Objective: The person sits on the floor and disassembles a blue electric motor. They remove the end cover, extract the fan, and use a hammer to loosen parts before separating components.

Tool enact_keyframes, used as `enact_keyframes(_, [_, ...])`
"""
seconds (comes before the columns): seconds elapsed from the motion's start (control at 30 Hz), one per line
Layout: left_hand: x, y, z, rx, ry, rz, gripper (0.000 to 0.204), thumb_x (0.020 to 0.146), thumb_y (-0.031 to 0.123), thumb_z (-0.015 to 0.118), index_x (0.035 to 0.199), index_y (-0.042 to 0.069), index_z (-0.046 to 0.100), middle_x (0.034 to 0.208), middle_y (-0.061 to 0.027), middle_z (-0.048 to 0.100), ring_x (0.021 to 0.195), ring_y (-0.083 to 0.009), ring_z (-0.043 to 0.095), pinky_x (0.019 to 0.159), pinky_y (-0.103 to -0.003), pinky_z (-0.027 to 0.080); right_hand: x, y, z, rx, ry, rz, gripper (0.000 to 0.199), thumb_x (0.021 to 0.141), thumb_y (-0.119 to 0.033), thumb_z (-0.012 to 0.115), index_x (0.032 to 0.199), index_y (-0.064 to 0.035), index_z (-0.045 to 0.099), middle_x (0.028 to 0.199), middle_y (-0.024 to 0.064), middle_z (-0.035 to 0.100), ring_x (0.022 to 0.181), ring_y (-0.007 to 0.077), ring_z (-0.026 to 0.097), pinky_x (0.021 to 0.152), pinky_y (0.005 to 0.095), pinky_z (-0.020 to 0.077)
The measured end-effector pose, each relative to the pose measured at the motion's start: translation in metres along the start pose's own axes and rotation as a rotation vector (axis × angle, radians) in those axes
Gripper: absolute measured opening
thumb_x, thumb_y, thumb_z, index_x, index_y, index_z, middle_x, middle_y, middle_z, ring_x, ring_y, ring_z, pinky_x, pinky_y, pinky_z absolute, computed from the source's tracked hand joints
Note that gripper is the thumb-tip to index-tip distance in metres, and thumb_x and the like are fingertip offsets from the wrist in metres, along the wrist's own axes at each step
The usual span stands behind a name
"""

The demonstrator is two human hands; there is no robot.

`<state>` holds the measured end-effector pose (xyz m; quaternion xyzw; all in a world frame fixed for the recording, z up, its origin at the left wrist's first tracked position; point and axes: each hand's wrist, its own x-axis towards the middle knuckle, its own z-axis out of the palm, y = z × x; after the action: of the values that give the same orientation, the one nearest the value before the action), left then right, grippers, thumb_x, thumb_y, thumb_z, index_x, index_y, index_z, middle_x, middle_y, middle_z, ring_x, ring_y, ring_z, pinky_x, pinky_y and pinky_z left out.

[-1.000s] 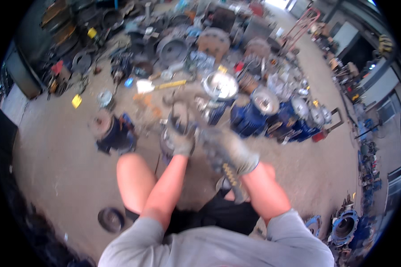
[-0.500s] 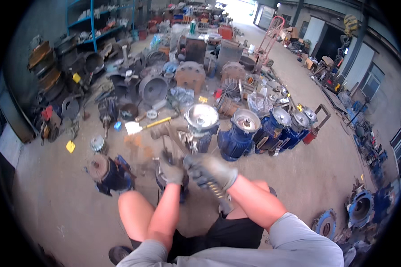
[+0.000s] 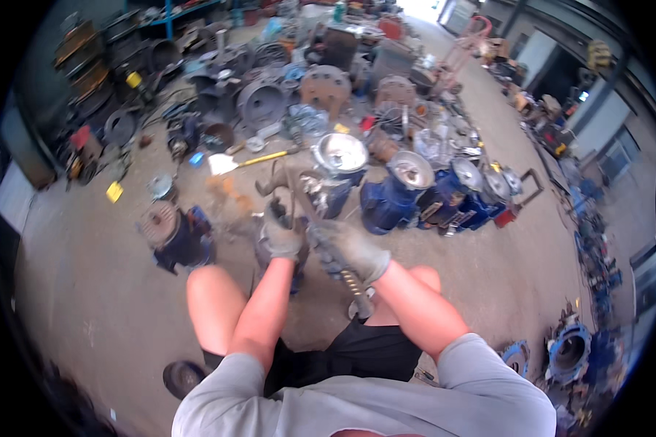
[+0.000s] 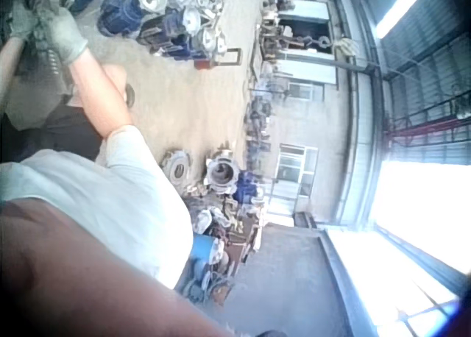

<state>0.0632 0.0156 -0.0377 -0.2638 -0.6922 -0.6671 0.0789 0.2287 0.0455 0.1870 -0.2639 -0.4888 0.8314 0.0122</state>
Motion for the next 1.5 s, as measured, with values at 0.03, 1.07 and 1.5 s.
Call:
enact_keyframes(0.03, [0.006, -0.002, 0.005, 0.010, -0.003, 0.032, 0.065, 0.088, 0.020, 0.076, 0.145, -0.001, 0.052, 0.121, -0.0150, 0.065, 0.109, -0.0287, 0.065, 0.099, -0.042, 0.053, 0.012, 0.012, -0.015, 0.046, 0.019, 0.111, 0.030, 0.110, -0.040, 0.056, 0.104, -0.0119, 0.064, 0.069, -0.0034, 0.054, 0.052, 0.0083, 0.050, 0.042, 0.0247, 0.0381])
enact_keyframes(1.07, [0.020, 0.003, -0.005, 0.039, -0.021, 0.025, 0.059, 0.083, 0.006, 0.071, 0.138, 0.000, 0.052, 0.124, -0.0170, 0.059, 0.109, -0.0306, 0.062, 0.095, -0.042, 0.053, 0.025, -0.023, 0.000, -0.021, 0.056, 0.238, 0.028, 0.109, -0.037, 0.060, 0.104, -0.0104, 0.065, 0.070, -0.0043, 0.056, 0.048, 0.0096, 0.051, 0.043, 0.0277, 0.0436])
enact_keyframes(1.5, [0.030, 0.004, -0.018, -0.035, -0.091, -0.077, 0.064, 0.078, 0.000, 0.070, 0.139, 0.001, 0.051, 0.130, -0.0175, 0.055, 0.108, -0.0301, 0.061, 0.093, -0.041, 0.053, 0.027, -0.026, 0.002, 0.128, -0.074, 0.297, 0.026, 0.110, -0.041, 0.055, 0.104, -0.0162, 0.060, 0.069, -0.0069, 0.050, 0.047, 0.0057, 0.044, 0.043, 0.0255, 0.0406])
